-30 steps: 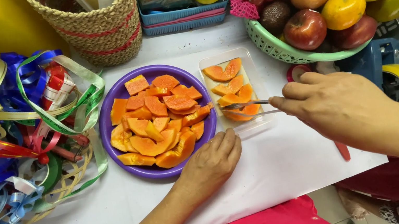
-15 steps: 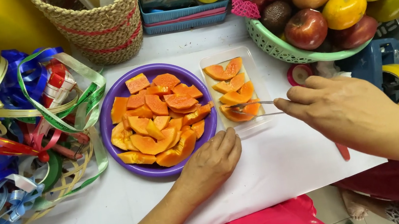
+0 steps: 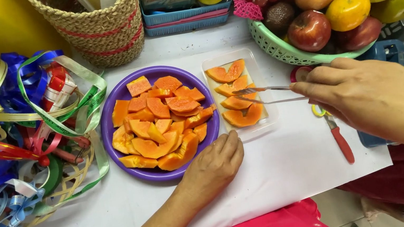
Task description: Arranging sliced papaya from a bowl into a clear plastic tray using tongs and a fork for a food display.
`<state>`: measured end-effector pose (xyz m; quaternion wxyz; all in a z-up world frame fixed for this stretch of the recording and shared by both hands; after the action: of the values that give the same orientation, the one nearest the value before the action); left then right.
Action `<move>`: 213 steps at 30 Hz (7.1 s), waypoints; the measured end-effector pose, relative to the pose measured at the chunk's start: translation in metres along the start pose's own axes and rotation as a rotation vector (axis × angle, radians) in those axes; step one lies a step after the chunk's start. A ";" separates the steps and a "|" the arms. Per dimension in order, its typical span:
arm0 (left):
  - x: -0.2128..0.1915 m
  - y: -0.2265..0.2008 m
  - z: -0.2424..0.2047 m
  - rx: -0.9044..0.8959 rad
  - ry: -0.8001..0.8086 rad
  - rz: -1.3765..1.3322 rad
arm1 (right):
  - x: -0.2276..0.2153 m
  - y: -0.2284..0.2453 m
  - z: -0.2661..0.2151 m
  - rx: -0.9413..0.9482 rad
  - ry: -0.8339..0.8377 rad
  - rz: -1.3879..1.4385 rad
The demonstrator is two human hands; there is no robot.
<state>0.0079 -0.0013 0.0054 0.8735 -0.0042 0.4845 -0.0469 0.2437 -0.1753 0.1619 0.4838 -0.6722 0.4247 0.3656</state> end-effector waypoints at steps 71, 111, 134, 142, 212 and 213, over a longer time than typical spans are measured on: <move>-0.060 0.070 -0.003 -0.353 -0.350 -0.002 | 0.179 0.058 -0.054 1.265 -0.243 0.193; -0.059 0.087 -0.005 -0.403 -0.403 -0.032 | 0.066 0.241 0.080 -0.102 -0.904 0.721; -0.080 0.116 -0.015 -0.457 -0.436 0.018 | 0.125 0.185 0.042 0.282 -0.667 0.408; -0.087 0.121 -0.019 -0.519 -0.351 0.007 | 0.129 0.183 -0.031 0.228 -0.381 0.737; -0.073 0.165 -0.046 -0.747 -0.224 -0.077 | 0.028 0.128 0.074 0.334 -0.456 0.601; -0.073 0.165 -0.046 -0.748 -0.225 -0.068 | 0.029 0.125 0.070 0.368 -0.450 0.616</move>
<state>-0.0565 0.1705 0.0336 0.8573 -0.3433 0.3690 0.1047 0.1330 -0.1357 0.0746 0.5443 -0.3196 0.5478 0.5490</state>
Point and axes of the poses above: each hand's wrist, its own z-axis towards the middle knuckle, its own x-axis out of the palm, y = z × x, the point moved 1 cm from there along z, towards the middle knuckle, and after that the axes turned 8 degrees about -x, right-handed, at the moved point
